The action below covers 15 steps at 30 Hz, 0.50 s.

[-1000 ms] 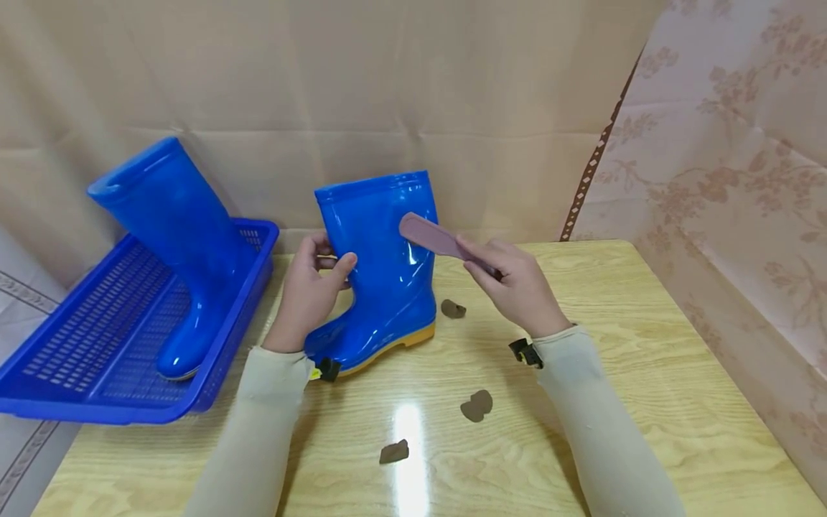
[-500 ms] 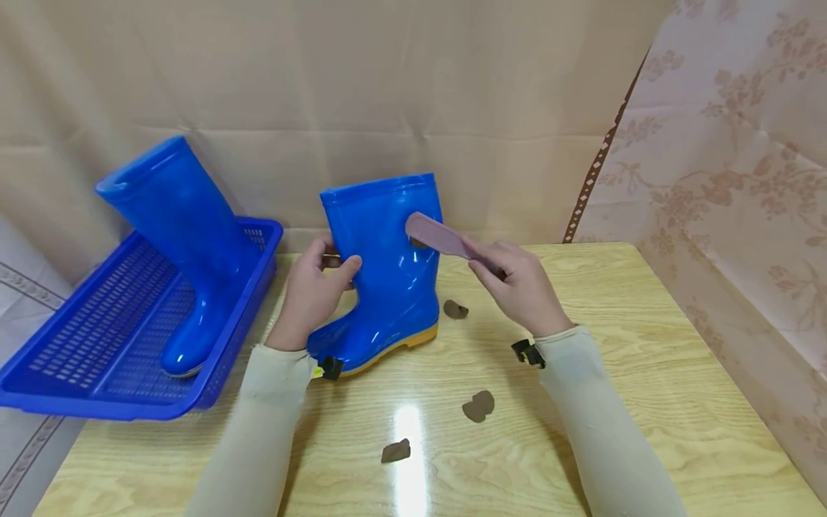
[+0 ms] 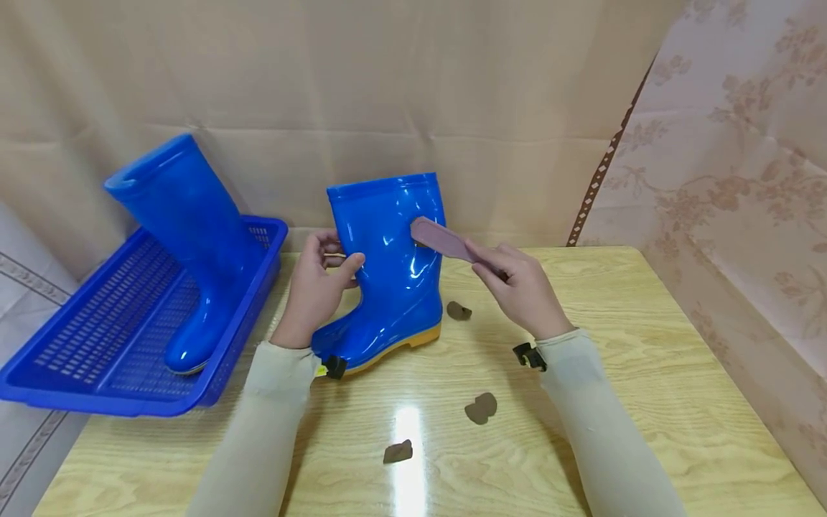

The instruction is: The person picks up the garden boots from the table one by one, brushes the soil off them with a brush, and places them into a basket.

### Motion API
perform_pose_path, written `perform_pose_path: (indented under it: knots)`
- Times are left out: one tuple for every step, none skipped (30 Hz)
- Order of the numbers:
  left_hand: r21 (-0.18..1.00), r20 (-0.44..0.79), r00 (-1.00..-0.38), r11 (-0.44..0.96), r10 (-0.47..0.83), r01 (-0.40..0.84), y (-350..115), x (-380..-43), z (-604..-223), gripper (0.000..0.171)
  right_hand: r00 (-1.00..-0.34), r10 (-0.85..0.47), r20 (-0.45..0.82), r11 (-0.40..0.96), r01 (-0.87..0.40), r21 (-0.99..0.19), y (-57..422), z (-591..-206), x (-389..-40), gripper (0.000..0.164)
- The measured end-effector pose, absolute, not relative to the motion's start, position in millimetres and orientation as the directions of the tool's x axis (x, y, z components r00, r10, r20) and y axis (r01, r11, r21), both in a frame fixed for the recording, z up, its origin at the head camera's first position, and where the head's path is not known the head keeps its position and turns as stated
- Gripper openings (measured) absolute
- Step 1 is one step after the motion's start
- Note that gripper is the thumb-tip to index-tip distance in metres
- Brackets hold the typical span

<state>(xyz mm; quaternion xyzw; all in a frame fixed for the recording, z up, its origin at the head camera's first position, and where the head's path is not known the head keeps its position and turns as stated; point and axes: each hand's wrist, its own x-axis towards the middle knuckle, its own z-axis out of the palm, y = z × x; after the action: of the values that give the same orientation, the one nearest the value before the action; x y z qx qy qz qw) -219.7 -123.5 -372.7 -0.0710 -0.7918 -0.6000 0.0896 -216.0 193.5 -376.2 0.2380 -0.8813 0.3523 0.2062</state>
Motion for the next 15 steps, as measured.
perform_pose_path:
  knots:
    - [0.94,0.231,-0.973,0.258,0.001,0.224,-123.5,-220.2,-373.3,0.054,-0.809,-0.271,0.522,0.642,-0.556,-0.528,194.5,-376.1,-215.9,0.038]
    - [0.941,0.236,-0.972,0.251,0.0,0.229,-123.6,-220.6,-374.0,0.054,-0.813,-0.27,0.516,0.644,-0.551,-0.53,195.4,-375.9,-215.9,0.038]
    - [0.941,0.239,-0.971,0.246,-0.002,0.231,-123.6,-220.9,-374.6,0.053,-0.815,-0.27,0.513,0.645,-0.549,-0.531,196.4,-375.7,-215.8,0.038]
    - [0.941,0.241,-0.971,0.244,-0.004,0.232,-123.7,-221.2,-375.2,0.052,-0.815,-0.27,0.514,0.646,-0.549,-0.531,197.2,-375.7,-215.9,0.037]
    - [0.941,0.241,-0.971,0.246,-0.005,0.232,-123.6,-221.1,-375.3,0.053,-0.814,-0.269,0.515,0.646,-0.549,-0.53,197.9,-375.5,-215.7,0.037]
    - [0.941,0.241,-0.97,0.248,-0.006,0.232,-123.7,-221.5,-375.8,0.052,-0.812,-0.269,0.519,0.646,-0.551,-0.527,198.5,-375.8,-216.0,0.037]
    - [0.94,0.239,-0.971,0.251,-0.007,0.23,-123.5,-221.3,-375.7,0.052,-0.808,-0.269,0.525,0.644,-0.556,-0.526,198.8,-376.1,-216.2,0.037]
    - [0.94,0.238,-0.971,0.255,-0.008,0.228,-123.3,-221.1,-375.5,0.052,-0.802,-0.27,0.533,0.64,-0.563,-0.523,198.7,-376.2,-216.3,0.038]
    - [0.938,0.237,-0.971,0.261,-0.006,0.228,-123.2,-220.5,-374.7,0.052,-0.795,-0.272,0.542,0.634,-0.572,-0.521,198.4,-376.2,-216.2,0.038]
    - [0.936,0.235,-0.972,0.27,-0.003,0.225,-123.0,-220.1,-374.1,0.051,-0.787,-0.276,0.552,0.628,-0.582,-0.516,197.8,-375.9,-216.0,0.038]
    - [0.933,0.233,-0.973,0.281,0.002,0.224,-123.0,-219.6,-373.3,0.051,-0.778,-0.281,0.562,0.622,-0.593,-0.51,197.1,-375.6,-215.7,0.038]
    - [0.93,0.231,-0.973,0.292,0.009,0.224,-123.1,-219.3,-372.8,0.051,-0.767,-0.289,0.574,0.616,-0.607,-0.502,196.2,-374.9,-215.1,0.038]
    - [0.925,0.232,-0.973,0.305,0.017,0.226,-123.0,-218.8,-371.9,0.05,-0.755,-0.297,0.585,0.611,-0.621,-0.491,195.3,-374.3,-214.3,0.038]
    - [0.921,0.234,-0.972,0.313,0.029,0.231,-122.9,-218.6,-371.2,0.05,-0.741,-0.307,0.597,0.605,-0.636,-0.479,194.2,-373.4,-213.4,0.039]
    - [0.917,0.235,-0.971,0.32,0.043,0.236,-122.8,-218.3,-370.5,0.05,-0.728,-0.318,0.607,0.6,-0.65,-0.466,193.2,-372.4,-212.4,0.038]
